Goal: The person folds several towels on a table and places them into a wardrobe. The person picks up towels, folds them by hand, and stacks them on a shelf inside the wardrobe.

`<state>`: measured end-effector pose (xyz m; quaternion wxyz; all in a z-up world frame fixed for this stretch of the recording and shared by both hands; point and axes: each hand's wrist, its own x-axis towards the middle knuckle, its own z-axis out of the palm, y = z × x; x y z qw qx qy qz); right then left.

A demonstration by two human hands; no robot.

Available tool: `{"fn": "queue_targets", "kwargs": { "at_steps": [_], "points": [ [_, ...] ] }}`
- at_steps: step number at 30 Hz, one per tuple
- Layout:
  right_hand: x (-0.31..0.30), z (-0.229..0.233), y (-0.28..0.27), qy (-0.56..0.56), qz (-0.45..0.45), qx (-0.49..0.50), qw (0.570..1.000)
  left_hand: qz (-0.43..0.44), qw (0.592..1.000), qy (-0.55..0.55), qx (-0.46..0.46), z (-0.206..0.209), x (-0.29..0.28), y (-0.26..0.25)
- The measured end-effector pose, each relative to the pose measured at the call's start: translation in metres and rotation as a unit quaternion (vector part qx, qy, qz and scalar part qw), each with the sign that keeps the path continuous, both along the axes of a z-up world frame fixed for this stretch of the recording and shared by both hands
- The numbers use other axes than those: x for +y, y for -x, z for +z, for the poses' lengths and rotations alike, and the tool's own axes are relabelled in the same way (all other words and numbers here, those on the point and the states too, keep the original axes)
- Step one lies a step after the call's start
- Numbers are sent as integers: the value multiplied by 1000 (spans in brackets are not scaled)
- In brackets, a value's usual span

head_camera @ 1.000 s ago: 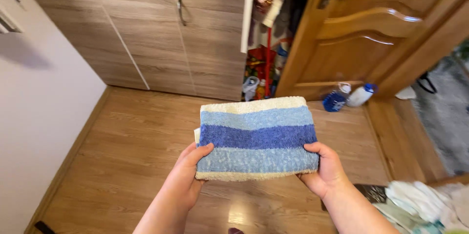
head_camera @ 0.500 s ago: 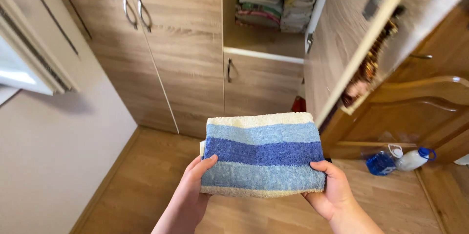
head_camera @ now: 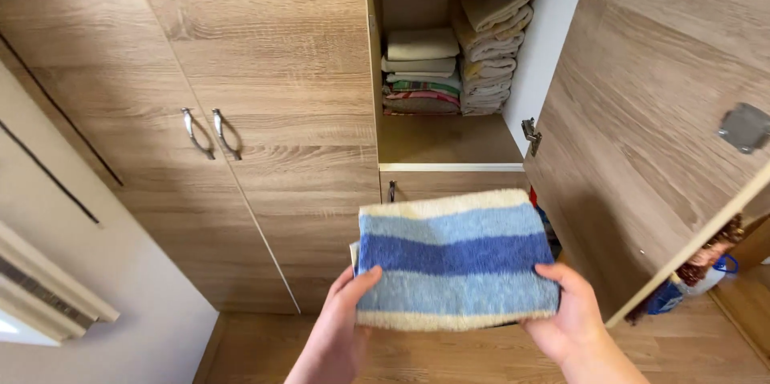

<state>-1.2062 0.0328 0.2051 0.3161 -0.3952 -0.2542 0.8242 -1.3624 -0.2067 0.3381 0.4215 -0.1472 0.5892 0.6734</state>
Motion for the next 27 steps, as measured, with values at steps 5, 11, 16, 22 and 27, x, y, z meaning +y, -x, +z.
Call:
{"fn": "queue_targets", "kwargs": {
  "at_steps": [5,11,16,22,27],
  "points": [
    [40,24,50,-26,7,46,999,9,999,-37,31,-23,55,61],
    [110,39,107,3,-33,100,994,45,987,-141,66,-34,126,115],
    [171,55,153,16,-50,125,991,77,971,-203,98,-30,187,151],
    [229,59,200,-20,-43,151,987,60,916,-396,33,-58,265,188],
    [262,56,233,-43,-28,145,988,155,885,-437,-39,-45,312,193]
  ]
}}
